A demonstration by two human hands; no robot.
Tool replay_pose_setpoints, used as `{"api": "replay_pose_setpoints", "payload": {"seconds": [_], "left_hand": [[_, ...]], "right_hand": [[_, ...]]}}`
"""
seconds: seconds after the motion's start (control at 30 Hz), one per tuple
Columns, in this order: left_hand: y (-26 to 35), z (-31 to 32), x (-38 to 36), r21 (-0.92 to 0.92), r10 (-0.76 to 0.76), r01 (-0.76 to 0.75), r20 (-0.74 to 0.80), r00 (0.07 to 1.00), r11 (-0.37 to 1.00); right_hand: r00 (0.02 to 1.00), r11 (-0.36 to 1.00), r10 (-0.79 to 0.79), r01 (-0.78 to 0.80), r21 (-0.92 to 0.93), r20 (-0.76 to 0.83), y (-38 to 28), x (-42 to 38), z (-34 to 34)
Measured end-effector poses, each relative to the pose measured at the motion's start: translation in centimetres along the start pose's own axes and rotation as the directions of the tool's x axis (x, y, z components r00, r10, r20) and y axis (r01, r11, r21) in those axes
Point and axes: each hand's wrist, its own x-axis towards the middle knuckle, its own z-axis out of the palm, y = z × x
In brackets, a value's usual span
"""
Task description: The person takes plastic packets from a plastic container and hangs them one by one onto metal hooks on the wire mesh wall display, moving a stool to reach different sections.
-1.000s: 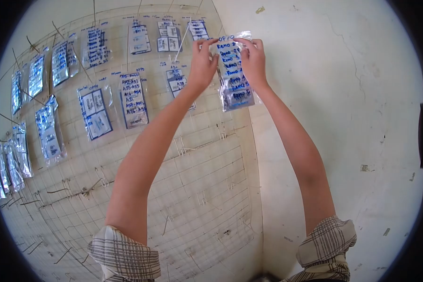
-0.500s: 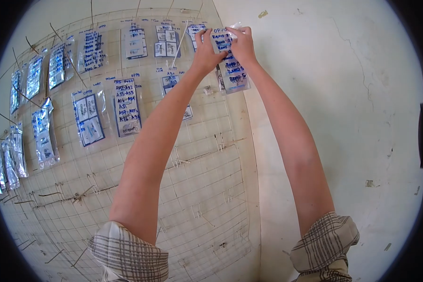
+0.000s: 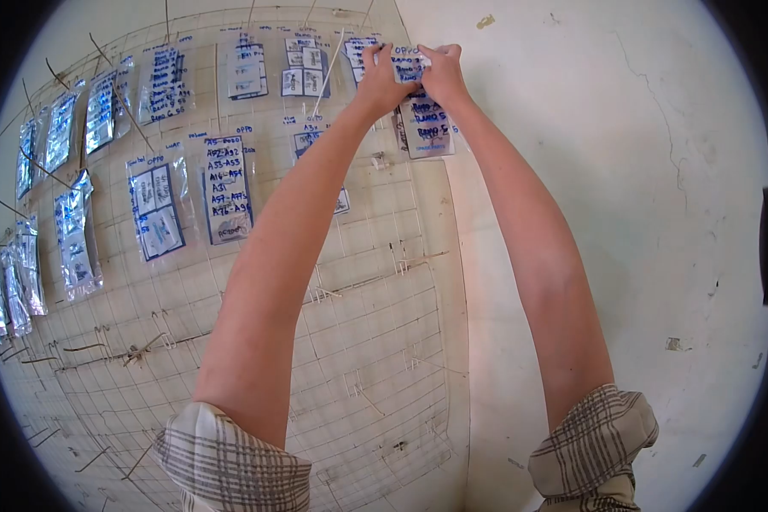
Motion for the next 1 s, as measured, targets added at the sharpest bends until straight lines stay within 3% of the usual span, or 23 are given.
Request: {"api": "replay_pose_setpoints", "payload": {"seconds": [0.4,0.77,0.87,0.97,1.0], "left_hand": [[-0.9,-0.2,0.9,0.053,0.057,-0.054,-0.06,0.997,0.997],[-1.8,0.2,0.1,0.034,-0.06,0.06,0.011,0.998,0.998],[-3.5,0.7,-1.0,0.154,-0.042,0.036,0.035,0.999,0.987],[-5.5,1.6,-2.5,0.056,-0.089,0.087,0.029,0.996,0.995],[-6.0,2.0,-3.0,0.118,-0.079,0.079,-0.005,0.997,0.99]], "right_hand": [[0.996,0.996,-0.088,0.088,-0.033,-0.019,0.2,0.7,0.5],[0.995,0.994,-0.033,0.043,-0.099,0.097,1.8,0.2,2.1],[0.995,0.986,-0.047,0.06,-0.157,0.09,1.9,-2.2,3.4],[0.997,0.986,-0.076,0.08,-0.146,0.033,2.6,-6.0,4.9],[0.996,0.991,-0.052,0.06,-0.119,0.07,3.4,-7.0,5.7]]}}
